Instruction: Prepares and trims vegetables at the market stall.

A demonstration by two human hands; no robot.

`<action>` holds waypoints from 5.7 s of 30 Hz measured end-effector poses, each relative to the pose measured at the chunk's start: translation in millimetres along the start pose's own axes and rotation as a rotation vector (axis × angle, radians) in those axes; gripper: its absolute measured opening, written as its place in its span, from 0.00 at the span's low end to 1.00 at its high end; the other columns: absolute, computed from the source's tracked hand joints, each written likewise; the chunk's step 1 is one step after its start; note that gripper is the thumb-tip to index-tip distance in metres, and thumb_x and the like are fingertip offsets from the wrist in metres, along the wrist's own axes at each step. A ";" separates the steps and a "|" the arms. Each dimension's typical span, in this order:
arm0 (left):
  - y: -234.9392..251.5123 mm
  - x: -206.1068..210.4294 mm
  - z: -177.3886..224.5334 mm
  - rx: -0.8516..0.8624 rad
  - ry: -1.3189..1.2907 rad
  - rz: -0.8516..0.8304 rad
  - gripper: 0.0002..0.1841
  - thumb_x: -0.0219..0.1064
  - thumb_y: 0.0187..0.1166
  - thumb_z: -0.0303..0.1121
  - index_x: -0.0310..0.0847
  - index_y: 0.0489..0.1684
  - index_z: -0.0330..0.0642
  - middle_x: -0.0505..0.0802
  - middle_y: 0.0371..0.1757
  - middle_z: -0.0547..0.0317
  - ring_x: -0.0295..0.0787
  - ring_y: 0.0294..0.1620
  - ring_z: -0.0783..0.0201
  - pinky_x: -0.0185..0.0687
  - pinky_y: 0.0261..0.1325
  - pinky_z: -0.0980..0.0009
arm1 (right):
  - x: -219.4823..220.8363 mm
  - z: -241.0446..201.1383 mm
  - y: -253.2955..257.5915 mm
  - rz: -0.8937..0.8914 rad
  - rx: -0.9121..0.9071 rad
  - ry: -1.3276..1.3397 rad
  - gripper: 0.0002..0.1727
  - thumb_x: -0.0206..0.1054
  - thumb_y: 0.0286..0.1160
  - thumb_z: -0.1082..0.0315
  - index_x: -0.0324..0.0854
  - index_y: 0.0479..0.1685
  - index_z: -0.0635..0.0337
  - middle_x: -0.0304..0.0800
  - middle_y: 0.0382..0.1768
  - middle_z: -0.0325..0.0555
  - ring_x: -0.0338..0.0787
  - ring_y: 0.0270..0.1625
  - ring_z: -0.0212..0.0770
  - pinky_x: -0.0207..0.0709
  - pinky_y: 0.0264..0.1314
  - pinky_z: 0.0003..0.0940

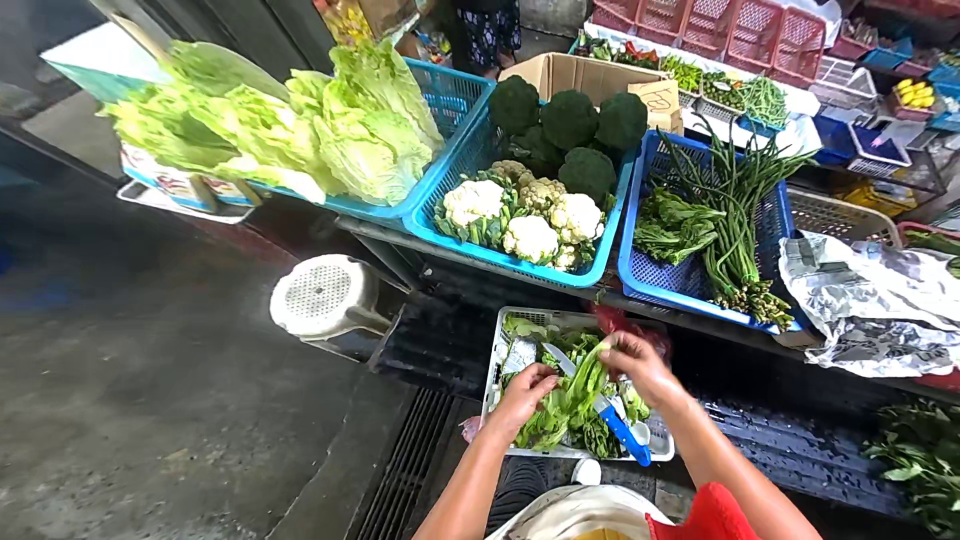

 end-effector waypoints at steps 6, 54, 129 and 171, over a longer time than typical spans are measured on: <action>1.9 -53.5 -27.7 -0.122 -0.026 0.222 0.14 0.57 0.90 0.35 0.77 0.64 0.35 0.92 0.48 0.50 0.90 0.39 0.61 0.85 0.40 0.65 | -106.8 -103.9 54.6 0.368 -0.211 0.125 0.08 0.58 0.88 0.62 0.78 0.52 0.53 0.85 0.33 0.34 0.85 0.31 0.32 0.85 0.42 0.35; 178.1 91.7 -68.2 0.213 1.140 -0.396 0.34 0.60 0.83 0.61 0.64 0.89 0.64 0.66 0.92 0.56 0.51 0.94 0.46 0.50 0.87 0.35 | -88.9 254.9 -76.7 0.563 0.620 -0.688 0.29 0.65 0.83 0.66 0.69 0.79 0.72 0.76 0.76 0.67 0.77 0.81 0.58 0.68 0.86 0.48; -36.3 71.7 37.8 0.083 0.062 -1.009 0.35 0.86 0.56 0.54 0.85 0.65 0.52 0.96 0.52 0.68 0.93 0.51 0.73 0.88 0.60 0.70 | -112.5 -15.8 -131.0 0.021 -0.168 0.580 0.09 0.56 0.83 0.65 0.80 0.38 0.50 0.69 0.16 0.26 0.66 0.15 0.22 0.64 0.19 0.19; 23.9 -2.1 -23.7 -0.052 0.665 -0.518 0.59 0.86 0.45 0.33 0.56 0.90 0.52 0.83 0.75 0.42 0.83 0.73 0.48 0.78 0.75 0.45 | -53.9 66.8 -55.3 0.218 0.321 0.439 0.28 0.62 0.87 0.58 0.64 0.83 0.57 0.87 0.59 0.56 0.92 0.52 0.51 0.87 0.52 0.48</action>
Point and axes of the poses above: each hand's wrist, its own y-axis towards the middle knuckle, its own x-axis out of the palm, z = x × y, the point moved 3 cm from there along y, towards the middle knuckle
